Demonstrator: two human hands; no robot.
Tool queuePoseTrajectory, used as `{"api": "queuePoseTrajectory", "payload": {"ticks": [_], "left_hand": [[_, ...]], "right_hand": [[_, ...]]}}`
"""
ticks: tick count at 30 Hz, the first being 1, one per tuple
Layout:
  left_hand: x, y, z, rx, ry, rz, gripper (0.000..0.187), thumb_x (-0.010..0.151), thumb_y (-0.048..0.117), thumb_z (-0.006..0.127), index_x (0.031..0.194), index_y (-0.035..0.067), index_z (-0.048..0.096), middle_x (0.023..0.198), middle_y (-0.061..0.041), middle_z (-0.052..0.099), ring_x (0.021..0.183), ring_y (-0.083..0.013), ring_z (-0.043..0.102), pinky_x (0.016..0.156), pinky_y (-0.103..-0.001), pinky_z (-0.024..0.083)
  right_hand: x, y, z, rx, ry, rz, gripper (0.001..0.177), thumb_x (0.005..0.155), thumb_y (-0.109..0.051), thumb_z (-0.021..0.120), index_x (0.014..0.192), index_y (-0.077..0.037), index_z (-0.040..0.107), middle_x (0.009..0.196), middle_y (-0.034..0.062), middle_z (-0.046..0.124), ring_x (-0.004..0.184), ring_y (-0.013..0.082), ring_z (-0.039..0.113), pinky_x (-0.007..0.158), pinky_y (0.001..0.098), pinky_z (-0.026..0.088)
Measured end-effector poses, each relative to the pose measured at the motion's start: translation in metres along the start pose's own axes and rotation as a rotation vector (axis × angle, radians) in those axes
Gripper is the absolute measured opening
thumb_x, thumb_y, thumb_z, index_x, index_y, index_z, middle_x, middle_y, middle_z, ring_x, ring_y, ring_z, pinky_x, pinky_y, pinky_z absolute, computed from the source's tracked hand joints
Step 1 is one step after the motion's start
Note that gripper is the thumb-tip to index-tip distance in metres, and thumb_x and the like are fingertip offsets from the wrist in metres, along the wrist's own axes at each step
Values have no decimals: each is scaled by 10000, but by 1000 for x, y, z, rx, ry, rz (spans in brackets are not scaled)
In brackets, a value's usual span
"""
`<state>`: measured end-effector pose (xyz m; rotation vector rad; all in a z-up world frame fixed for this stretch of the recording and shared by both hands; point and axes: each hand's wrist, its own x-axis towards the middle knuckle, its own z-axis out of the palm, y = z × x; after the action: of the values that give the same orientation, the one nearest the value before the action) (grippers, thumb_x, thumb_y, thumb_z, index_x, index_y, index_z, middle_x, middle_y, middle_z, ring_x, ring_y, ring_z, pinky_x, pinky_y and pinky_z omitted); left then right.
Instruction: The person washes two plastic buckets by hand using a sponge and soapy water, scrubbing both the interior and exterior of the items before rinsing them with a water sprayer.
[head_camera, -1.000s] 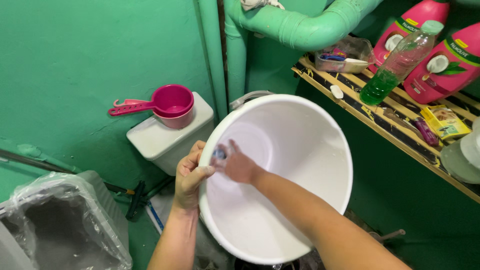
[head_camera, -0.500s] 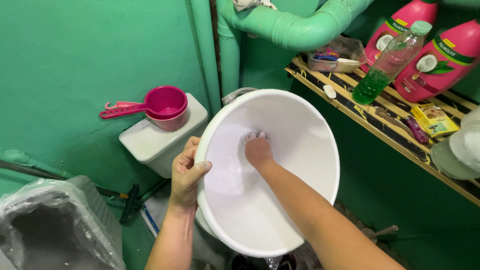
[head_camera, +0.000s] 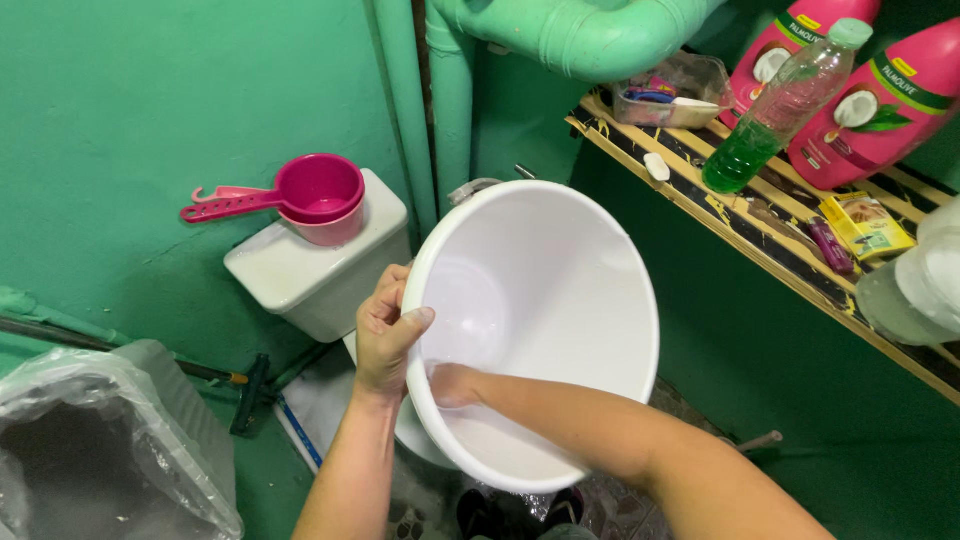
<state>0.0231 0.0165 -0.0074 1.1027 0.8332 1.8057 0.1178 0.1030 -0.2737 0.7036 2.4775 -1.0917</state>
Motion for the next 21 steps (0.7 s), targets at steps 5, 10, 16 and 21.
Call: {"api": "queuePoseTrajectory", "payload": {"ticks": [5,10,16,21], "left_hand": [[-4,12,-19,53,24,23,145,813,128,715,785,19,623,1100,-51,517,1060,-177,492,977,-315,402],[-9,18,-14,102,23,49,148,784,143,703,805,6,651,1077,-52,528,1103,-168,512,1017,-301,408],[0,13,-10,72,-47,65,172,841,128,712,775,6,611,1122,-72,541,1112,-176,523,999,-309,423],[4,4,-24,98,28,47,112,835,98,675,843,-13,662,1112,-58,539,1065,-159,522,977,-295,430]], "right_hand": [[-88,-43,-39,112,-56,-125,706,1080,-474,439,1627,-96,201,1668,223,158,1564,421,127,1256,542,131],[-124,14,-92,-981,-13,139,714,948,-261,493,1601,-125,237,1687,157,177,1565,418,102,1218,682,63],[-119,-24,-48,-252,-83,129,688,935,-187,467,1583,-23,301,1640,228,269,1420,461,363,1205,527,268],[-180,-78,-80,192,-131,-129,666,1021,-448,447,1546,-46,368,1594,180,363,1471,346,355,1217,451,243]]}}
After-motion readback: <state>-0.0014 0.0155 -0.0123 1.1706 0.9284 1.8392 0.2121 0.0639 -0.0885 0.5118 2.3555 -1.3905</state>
